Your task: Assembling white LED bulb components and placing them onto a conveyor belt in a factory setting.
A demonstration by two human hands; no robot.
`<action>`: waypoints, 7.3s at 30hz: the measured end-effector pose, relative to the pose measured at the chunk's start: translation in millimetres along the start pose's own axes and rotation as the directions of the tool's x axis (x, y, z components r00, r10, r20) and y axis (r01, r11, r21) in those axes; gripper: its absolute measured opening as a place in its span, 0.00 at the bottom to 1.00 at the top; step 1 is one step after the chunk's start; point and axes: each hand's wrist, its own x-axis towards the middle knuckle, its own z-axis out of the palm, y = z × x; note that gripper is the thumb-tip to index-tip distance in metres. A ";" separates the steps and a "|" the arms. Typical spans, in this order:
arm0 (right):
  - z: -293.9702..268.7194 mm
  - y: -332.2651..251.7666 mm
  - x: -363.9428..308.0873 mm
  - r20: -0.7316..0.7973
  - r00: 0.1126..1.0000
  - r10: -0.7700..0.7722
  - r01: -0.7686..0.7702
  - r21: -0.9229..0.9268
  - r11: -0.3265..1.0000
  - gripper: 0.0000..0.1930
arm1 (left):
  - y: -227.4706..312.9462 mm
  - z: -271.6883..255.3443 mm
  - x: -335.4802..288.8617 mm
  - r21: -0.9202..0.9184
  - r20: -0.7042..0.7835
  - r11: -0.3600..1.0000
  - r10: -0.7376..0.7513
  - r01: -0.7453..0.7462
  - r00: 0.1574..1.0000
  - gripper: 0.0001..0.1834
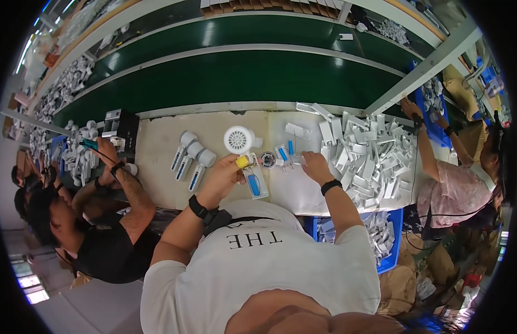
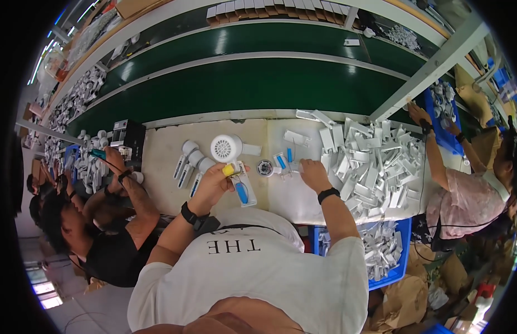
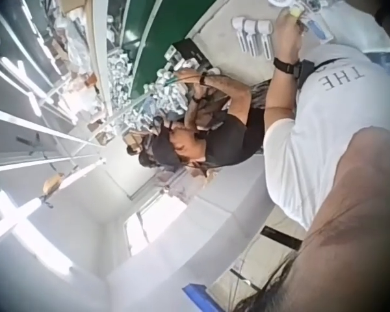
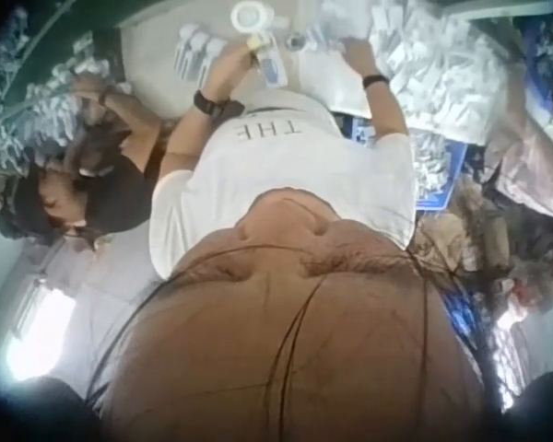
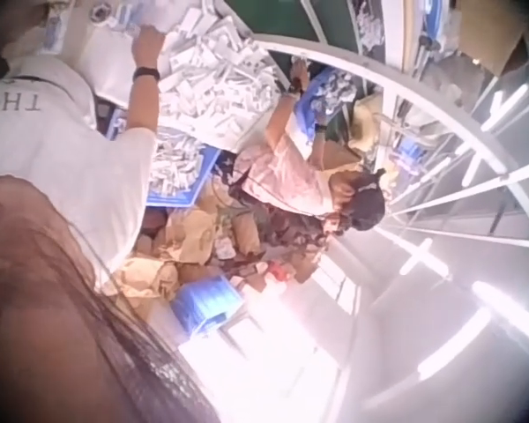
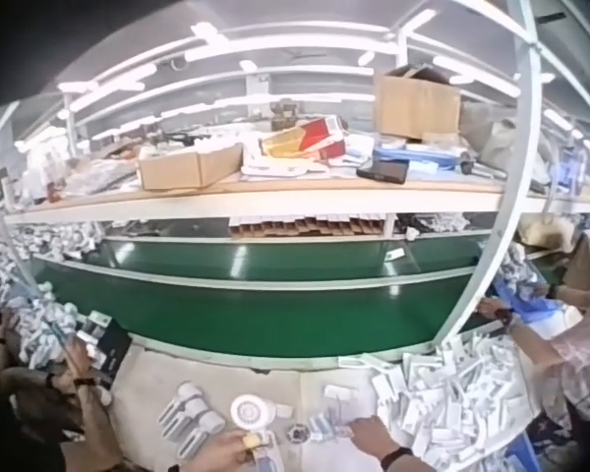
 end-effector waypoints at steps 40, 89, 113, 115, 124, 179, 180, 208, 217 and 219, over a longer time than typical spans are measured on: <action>-142.0 -187.0 -17.4 -0.450 0.890 0.077 0.134 0.419 0.898 0.29 | -24.6 25.8 -14.9 -0.083 -0.218 0.897 0.408 -0.433 0.887 0.14; -147.0 -209.2 -22.8 -0.523 0.849 -0.077 0.230 0.234 0.945 0.30 | -38.0 45.5 -24.7 -0.245 -0.247 0.845 0.420 -0.476 0.873 0.14; -115.6 -193.8 -22.9 -0.048 0.956 0.291 -0.005 0.984 0.177 0.19 | -4.4 44.2 -5.6 -0.112 -0.237 0.866 0.454 -0.488 0.859 0.15; -135.7 -192.1 -20.6 -0.111 0.951 0.288 0.036 0.967 0.254 0.17 | -4.6 41.9 2.8 -0.150 -0.269 0.845 0.464 -0.513 0.844 0.16; -77.7 -155.4 -4.6 -0.214 0.955 0.204 0.027 0.751 0.660 0.19 | -8.2 22.2 34.6 -0.114 -0.169 0.921 0.351 -0.372 0.921 0.15; -170.0 -120.1 -9.4 -0.312 0.761 -0.568 0.399 0.916 0.032 0.42 | -6.4 1.1 53.4 0.644 0.087 0.755 0.092 -0.126 0.992 0.22; -171.8 -123.9 -18.3 -0.305 0.761 -0.573 0.394 0.918 0.035 0.42 | -7.8 7.1 48.4 0.553 0.124 0.832 -0.024 -0.050 0.992 0.23; -138.1 -145.2 -64.0 -0.079 0.973 0.218 0.076 0.997 0.018 0.42 | 8.2 39.4 -26.5 0.097 0.279 0.983 -0.174 0.153 0.944 0.14; -143.1 -146.4 -59.6 -0.159 0.982 0.098 0.142 0.977 0.162 0.40 | -1.7 40.3 -22.6 0.144 0.153 0.989 -0.048 0.026 0.987 0.07; -141.6 -146.3 -60.2 -0.207 0.975 0.079 0.189 0.963 0.193 0.39 | -2.4 42.0 -22.2 0.225 0.144 0.974 -0.048 0.015 0.988 0.06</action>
